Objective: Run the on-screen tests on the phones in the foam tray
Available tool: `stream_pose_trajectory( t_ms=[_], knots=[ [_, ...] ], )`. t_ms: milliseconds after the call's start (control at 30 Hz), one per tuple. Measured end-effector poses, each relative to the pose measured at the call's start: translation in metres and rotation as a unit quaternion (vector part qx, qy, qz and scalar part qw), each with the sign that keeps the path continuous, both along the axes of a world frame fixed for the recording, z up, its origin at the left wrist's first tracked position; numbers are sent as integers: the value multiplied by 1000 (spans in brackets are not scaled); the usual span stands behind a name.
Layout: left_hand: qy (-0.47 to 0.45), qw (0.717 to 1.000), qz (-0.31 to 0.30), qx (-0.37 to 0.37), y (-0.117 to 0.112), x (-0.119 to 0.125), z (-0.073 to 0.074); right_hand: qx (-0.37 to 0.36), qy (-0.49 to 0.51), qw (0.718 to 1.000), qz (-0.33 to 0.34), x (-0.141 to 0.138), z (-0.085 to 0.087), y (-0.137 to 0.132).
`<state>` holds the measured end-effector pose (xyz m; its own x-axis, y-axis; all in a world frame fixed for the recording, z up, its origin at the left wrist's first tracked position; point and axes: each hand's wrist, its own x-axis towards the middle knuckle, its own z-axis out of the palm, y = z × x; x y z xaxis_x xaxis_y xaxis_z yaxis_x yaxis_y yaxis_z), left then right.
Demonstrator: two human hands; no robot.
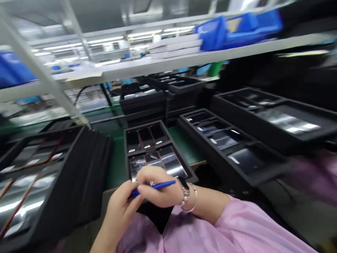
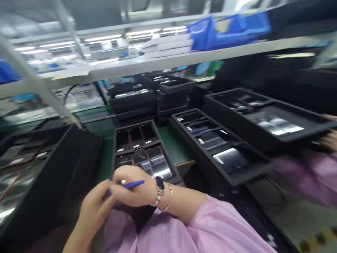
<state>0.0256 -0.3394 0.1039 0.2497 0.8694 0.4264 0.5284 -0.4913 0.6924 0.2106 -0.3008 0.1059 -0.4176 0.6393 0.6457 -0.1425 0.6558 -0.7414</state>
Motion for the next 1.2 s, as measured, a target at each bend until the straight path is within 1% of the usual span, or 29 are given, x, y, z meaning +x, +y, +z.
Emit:
stream_pose_trajectory(
  t_ms=[33,67,133,200,233,300,333,433,500,600,633,667,700,767,800,833,867,900,933,1000,1033,1067,1100,1133,1200],
  knots=[
    [3,1000,-6,29,3,-11,-7,46,-29,998,-19,-9,1,-1],
    [-3,999,-15,51,7,-21,-15,76,-41,996,-29,-18,2,0],
    [-30,997,-19,73,11,-35,-34,96,-48,994,-27,-35,-2,0],
    [-64,995,-1,71,9,-41,-49,106,-44,993,0,-48,-11,0],
    [-77,995,8,66,6,-42,-55,116,-40,992,17,-52,-17,-1],
    [-88,994,9,58,1,-39,-60,134,-32,990,34,-58,-31,0],
    [-81,995,0,53,0,-36,-61,135,-31,990,33,-58,-37,1],
    [-50,998,-17,40,7,-26,-63,112,-46,992,25,-53,-50,8],
    [-50,998,-18,30,16,-20,-65,81,-75,994,16,-45,-50,13],
    [-65,998,-21,12,28,-19,-63,56,-119,991,-33,-23,-40,15],
    [-60,998,-6,8,31,-22,-61,62,-125,989,-52,-13,-34,15],
    [-49,998,31,6,35,-26,-60,65,-128,987,-75,-2,-28,16],
    [-34,996,84,-5,40,-32,-60,59,-151,983,-91,10,-21,20],
    [-10,975,215,-46,53,-47,-64,58,-201,969,-127,36,-11,41],
    [5,960,267,-83,61,-54,-70,51,-236,961,-138,46,-8,58],
    [36,939,320,-123,68,-61,-78,26,-276,948,-156,55,-8,77],
    [93,913,355,-176,75,-67,-86,-9,-325,926,-194,60,-10,98],
    [123,898,371,-200,81,-70,-96,-44,-403,883,-235,61,-15,119],
    [148,887,381,-216,86,-72,-105,-70,-499,823,-262,60,-22,138],
    [203,863,387,-252,93,-70,-117,-98,-558,772,-288,53,-39,167],
    [230,853,385,-266,97,-68,-119,-107,-576,753,-299,49,-49,177],
    [255,844,382,-276,100,-65,-117,-113,-582,744,-309,45,-57,184],
    [279,837,378,-279,106,-62,-110,-117,-587,735,-319,41,-65,188],
    [300,834,374,-274,113,-59,-100,-117,-590,729,-327,39,-72,190],
    [338,835,364,-238,134,-47,-72,-113,-588,724,-342,36,-83,192]
  ],
)
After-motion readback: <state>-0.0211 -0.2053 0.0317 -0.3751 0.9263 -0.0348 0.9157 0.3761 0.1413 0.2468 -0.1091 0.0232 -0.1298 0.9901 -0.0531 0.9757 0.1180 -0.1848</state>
